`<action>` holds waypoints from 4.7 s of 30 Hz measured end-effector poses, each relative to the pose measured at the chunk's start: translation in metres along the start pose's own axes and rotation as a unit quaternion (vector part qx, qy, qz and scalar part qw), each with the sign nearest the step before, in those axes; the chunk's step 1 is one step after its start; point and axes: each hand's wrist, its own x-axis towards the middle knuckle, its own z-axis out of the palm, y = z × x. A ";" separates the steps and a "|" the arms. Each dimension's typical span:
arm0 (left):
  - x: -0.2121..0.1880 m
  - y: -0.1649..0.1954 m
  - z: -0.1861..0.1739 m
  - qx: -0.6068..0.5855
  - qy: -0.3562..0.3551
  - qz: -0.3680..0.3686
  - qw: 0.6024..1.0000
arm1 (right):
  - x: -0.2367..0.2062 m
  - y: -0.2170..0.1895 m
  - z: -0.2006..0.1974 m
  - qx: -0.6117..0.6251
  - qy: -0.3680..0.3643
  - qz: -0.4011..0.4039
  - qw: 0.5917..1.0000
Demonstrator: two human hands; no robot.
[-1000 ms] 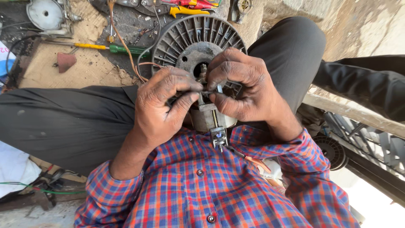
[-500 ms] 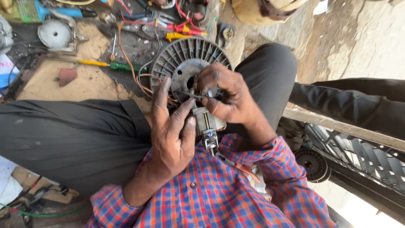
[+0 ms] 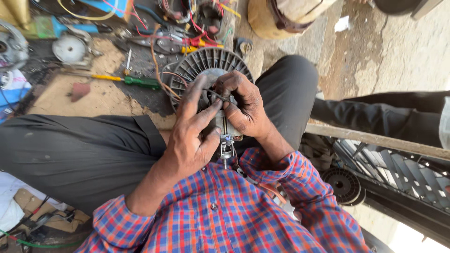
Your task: The person sits on the ground repairing an electric motor. They handle the motor armature and fan housing, manipulate its wiring and brushes by hand, use a screwdriver on the assembly, and pick up and position wires and small components from the ground around them.
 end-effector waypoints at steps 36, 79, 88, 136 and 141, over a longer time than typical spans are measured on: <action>0.001 -0.007 -0.011 0.103 -0.095 -0.015 0.990 | -0.048 -0.026 0.021 0.060 0.173 0.241 0.953; -0.023 0.010 0.000 -0.013 0.086 -0.045 0.995 | -0.032 -0.024 0.002 0.241 0.218 0.195 0.926; 0.002 -0.001 0.014 0.077 0.113 -0.028 0.990 | -0.003 -0.029 0.022 0.166 0.195 0.168 0.952; -0.007 -0.007 0.001 0.130 -0.033 0.034 0.990 | -0.026 -0.012 0.019 0.204 0.231 0.182 0.934; -0.011 -0.003 -0.018 0.072 0.010 0.015 0.997 | -0.029 -0.016 0.025 0.280 0.282 0.220 0.891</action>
